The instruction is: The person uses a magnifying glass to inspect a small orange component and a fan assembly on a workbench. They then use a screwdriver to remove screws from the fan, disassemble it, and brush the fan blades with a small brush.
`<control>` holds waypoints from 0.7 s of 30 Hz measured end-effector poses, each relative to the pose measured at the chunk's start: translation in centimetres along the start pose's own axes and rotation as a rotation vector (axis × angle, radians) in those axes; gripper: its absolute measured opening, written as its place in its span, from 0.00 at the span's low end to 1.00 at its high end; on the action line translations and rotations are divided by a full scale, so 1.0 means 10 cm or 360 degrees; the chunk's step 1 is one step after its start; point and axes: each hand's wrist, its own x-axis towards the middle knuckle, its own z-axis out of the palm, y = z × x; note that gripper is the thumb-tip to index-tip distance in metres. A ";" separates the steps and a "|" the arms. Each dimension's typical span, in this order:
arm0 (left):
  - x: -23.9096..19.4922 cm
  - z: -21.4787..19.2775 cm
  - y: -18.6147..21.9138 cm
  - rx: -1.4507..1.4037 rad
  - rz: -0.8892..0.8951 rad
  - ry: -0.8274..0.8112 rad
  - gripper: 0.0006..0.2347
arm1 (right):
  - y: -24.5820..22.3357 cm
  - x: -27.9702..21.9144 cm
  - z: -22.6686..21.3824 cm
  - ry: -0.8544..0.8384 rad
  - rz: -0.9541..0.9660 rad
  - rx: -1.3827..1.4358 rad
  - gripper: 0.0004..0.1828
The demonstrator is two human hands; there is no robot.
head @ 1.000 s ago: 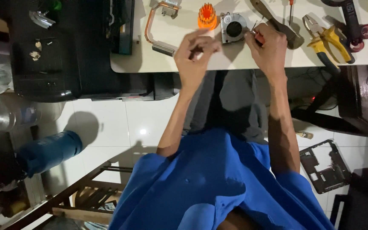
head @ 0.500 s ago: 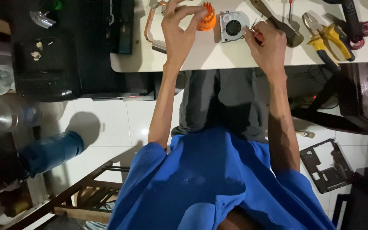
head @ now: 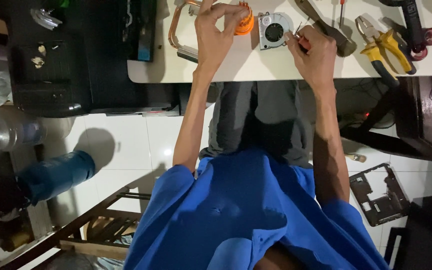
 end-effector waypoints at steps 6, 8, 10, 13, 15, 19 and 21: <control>-0.04 -0.07 -0.06 0.0006 0.0105 -0.0113 0.06 | 0.01 0.00 0.00 0.0008 -0.0034 -0.0095 0.24; -0.03 -0.12 -0.06 0.0019 0.0269 -0.0133 0.11 | -0.03 0.01 -0.01 -0.0033 0.0031 -0.0048 0.25; -0.02 -0.16 -0.09 -0.0020 0.0265 -0.0098 0.10 | -0.05 0.02 -0.01 -0.0024 0.0047 -0.0037 0.26; -0.01 -0.21 -0.16 -0.0049 0.0277 -0.0055 0.09 | -0.03 0.02 0.00 -0.0028 0.0064 -0.0019 0.28; -0.01 -0.23 -0.21 -0.0035 0.0292 -0.0047 0.10 | -0.04 0.02 0.00 -0.0043 0.0064 -0.0010 0.28; -0.07 -0.24 -0.27 -0.0160 0.0185 -0.0119 0.13 | -0.07 0.02 -0.01 -0.0032 0.0081 -0.0009 0.28; -0.12 -0.22 -0.26 -0.0185 0.0101 -0.0172 0.15 | -0.07 0.02 -0.01 -0.0023 0.0077 -0.0012 0.28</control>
